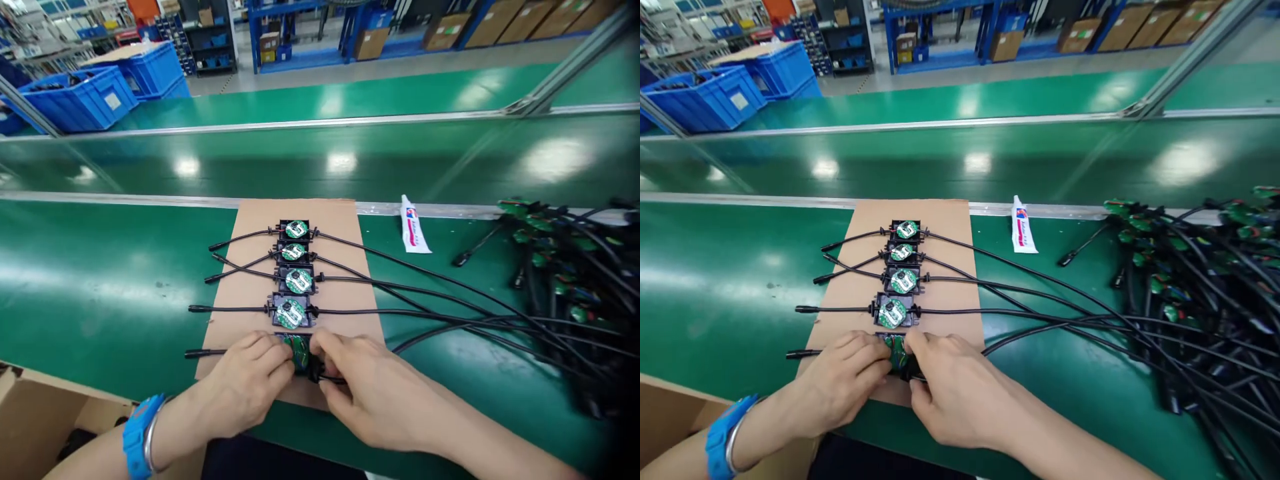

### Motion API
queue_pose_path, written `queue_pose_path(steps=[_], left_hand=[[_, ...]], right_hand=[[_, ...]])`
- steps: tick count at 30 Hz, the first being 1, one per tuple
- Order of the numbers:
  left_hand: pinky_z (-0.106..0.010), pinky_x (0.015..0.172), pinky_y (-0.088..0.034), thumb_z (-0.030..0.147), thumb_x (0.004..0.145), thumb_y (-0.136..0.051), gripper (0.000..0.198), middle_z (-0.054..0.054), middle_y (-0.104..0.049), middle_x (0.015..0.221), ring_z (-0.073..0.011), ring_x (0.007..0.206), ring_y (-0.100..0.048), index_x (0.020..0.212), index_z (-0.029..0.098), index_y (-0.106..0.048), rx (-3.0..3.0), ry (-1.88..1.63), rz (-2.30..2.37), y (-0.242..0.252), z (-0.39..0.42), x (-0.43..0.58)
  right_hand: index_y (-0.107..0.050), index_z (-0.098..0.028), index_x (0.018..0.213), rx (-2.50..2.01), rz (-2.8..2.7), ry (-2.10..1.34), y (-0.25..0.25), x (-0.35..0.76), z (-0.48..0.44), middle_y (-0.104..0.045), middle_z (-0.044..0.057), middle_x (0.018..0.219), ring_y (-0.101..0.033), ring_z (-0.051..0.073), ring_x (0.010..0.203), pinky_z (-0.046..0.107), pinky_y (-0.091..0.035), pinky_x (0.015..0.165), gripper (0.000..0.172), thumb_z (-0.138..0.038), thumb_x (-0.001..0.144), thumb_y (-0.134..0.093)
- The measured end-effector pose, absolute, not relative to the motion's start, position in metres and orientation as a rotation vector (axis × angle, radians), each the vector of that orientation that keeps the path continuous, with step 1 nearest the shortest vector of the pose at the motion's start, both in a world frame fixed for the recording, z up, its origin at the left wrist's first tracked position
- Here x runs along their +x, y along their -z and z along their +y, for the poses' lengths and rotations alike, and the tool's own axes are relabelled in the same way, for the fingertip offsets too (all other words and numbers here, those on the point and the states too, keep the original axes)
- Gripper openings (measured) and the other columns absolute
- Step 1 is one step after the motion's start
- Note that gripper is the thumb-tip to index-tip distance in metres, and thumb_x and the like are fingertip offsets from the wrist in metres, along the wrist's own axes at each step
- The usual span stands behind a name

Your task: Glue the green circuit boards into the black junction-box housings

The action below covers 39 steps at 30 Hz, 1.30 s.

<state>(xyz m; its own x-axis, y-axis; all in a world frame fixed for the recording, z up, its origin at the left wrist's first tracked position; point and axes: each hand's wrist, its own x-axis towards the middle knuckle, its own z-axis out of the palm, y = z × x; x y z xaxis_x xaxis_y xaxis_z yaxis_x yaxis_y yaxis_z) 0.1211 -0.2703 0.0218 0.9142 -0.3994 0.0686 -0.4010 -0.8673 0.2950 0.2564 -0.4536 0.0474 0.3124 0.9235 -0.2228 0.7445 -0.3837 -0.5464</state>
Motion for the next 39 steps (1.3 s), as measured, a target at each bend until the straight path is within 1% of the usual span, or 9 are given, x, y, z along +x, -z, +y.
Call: queue_pose_path(steps=[4,7,10,15,17,22,28,34,39], left_hand=[[-0.036,0.098,-0.044,0.004,0.087,-0.038,0.03,-0.011,-0.057,0.125,-0.0232,0.116,-0.051,0.111,0.01,-0.056,2.784,-0.065,-0.639,-0.009,-0.268,0.119],[-0.036,0.099,-0.045,0.002,0.086,-0.037,0.032,-0.011,-0.057,0.127,-0.0223,0.117,-0.051,0.109,0.011,-0.057,2.771,-0.059,-0.642,-0.006,-0.267,0.119],[-0.037,0.099,-0.045,0.003,0.086,-0.037,0.032,-0.011,-0.057,0.127,-0.0221,0.116,-0.051,0.11,0.011,-0.057,2.719,-0.028,-0.637,-0.005,-0.266,0.119],[-0.037,0.098,-0.044,0.003,0.086,-0.037,0.034,-0.012,-0.057,0.127,-0.023,0.112,-0.053,0.111,0.011,-0.056,2.681,-0.002,-0.611,-0.004,-0.266,0.119],[-0.038,0.099,-0.043,0.003,0.086,-0.036,0.036,-0.012,-0.058,0.125,-0.0236,0.111,-0.053,0.116,0.011,-0.055,2.694,0.013,-0.606,-0.007,-0.267,0.12],[-0.04,0.096,-0.044,0.005,0.083,-0.038,0.058,-0.012,-0.058,0.121,-0.0251,0.107,-0.053,0.141,0.012,-0.033,2.733,0.086,-0.578,-0.015,-0.276,0.121],[-0.044,0.093,-0.043,0.012,0.076,-0.046,0.053,-0.014,-0.057,0.112,-0.0276,0.098,-0.053,0.129,0.01,-0.046,2.792,0.205,-0.39,-0.017,-0.292,0.124],[-0.04,0.09,-0.042,0.007,0.07,-0.047,0.072,-0.012,-0.054,0.121,-0.0257,0.101,-0.051,0.141,0.012,-0.032,2.812,0.164,-0.445,-0.013,-0.288,0.121],[-0.039,0.09,-0.04,0.009,0.076,-0.045,0.067,-0.011,-0.056,0.121,-0.0254,0.101,-0.049,0.142,0.009,-0.03,2.835,0.228,-0.486,-0.013,-0.29,0.124]], right_hand=[[-0.046,-0.021,0.076,-2.305,-1.455,-0.788,-0.048,0.253,-0.456,-0.058,0.001,0.074,-0.052,0.016,0.062,0.027,-0.033,0.056,0.007,-0.014,0.078,-0.05],[-0.043,-0.021,0.067,-2.273,-1.414,-0.868,-0.048,0.253,-0.458,-0.056,0.0,0.068,-0.051,0.015,0.062,0.025,-0.033,0.056,0.018,-0.017,0.084,-0.048],[-0.045,-0.02,0.071,-2.162,-1.407,-0.828,-0.042,0.252,-0.46,-0.055,-0.001,0.07,-0.05,0.013,0.064,0.023,-0.034,0.055,0.017,-0.014,0.087,-0.045],[-0.045,-0.019,0.074,-2.084,-1.584,-0.237,-0.014,0.248,-0.47,-0.049,0.003,0.072,-0.044,0.015,0.062,0.027,-0.032,0.055,0.019,-0.008,0.089,-0.039],[-0.045,-0.019,0.074,-2.129,-1.601,-0.139,-0.005,0.248,-0.474,-0.048,0.003,0.071,-0.042,0.015,0.062,0.028,-0.03,0.054,0.02,-0.007,0.089,-0.039],[-0.047,-0.019,0.075,-2.169,-1.696,-0.167,-0.002,0.25,-0.472,-0.05,0.003,0.072,-0.044,0.016,0.064,0.027,-0.032,0.055,0.021,-0.006,0.088,-0.037],[-0.051,-0.019,0.078,-2.269,-1.823,-0.198,-0.009,0.246,-0.462,-0.053,0.005,0.075,-0.045,0.019,0.066,0.029,-0.028,0.052,0.021,0.0,0.074,-0.042],[-0.055,-0.017,0.079,-2.156,-1.549,-0.333,-0.013,0.257,-0.467,-0.051,0.006,0.081,-0.045,0.018,0.075,0.03,-0.038,0.065,0.02,-0.012,0.091,-0.039],[-0.054,-0.016,0.08,-2.049,-1.422,-0.357,0.002,0.252,-0.466,-0.049,0.005,0.076,-0.042,0.018,0.075,0.031,-0.038,0.065,0.022,-0.011,0.092,-0.037]])
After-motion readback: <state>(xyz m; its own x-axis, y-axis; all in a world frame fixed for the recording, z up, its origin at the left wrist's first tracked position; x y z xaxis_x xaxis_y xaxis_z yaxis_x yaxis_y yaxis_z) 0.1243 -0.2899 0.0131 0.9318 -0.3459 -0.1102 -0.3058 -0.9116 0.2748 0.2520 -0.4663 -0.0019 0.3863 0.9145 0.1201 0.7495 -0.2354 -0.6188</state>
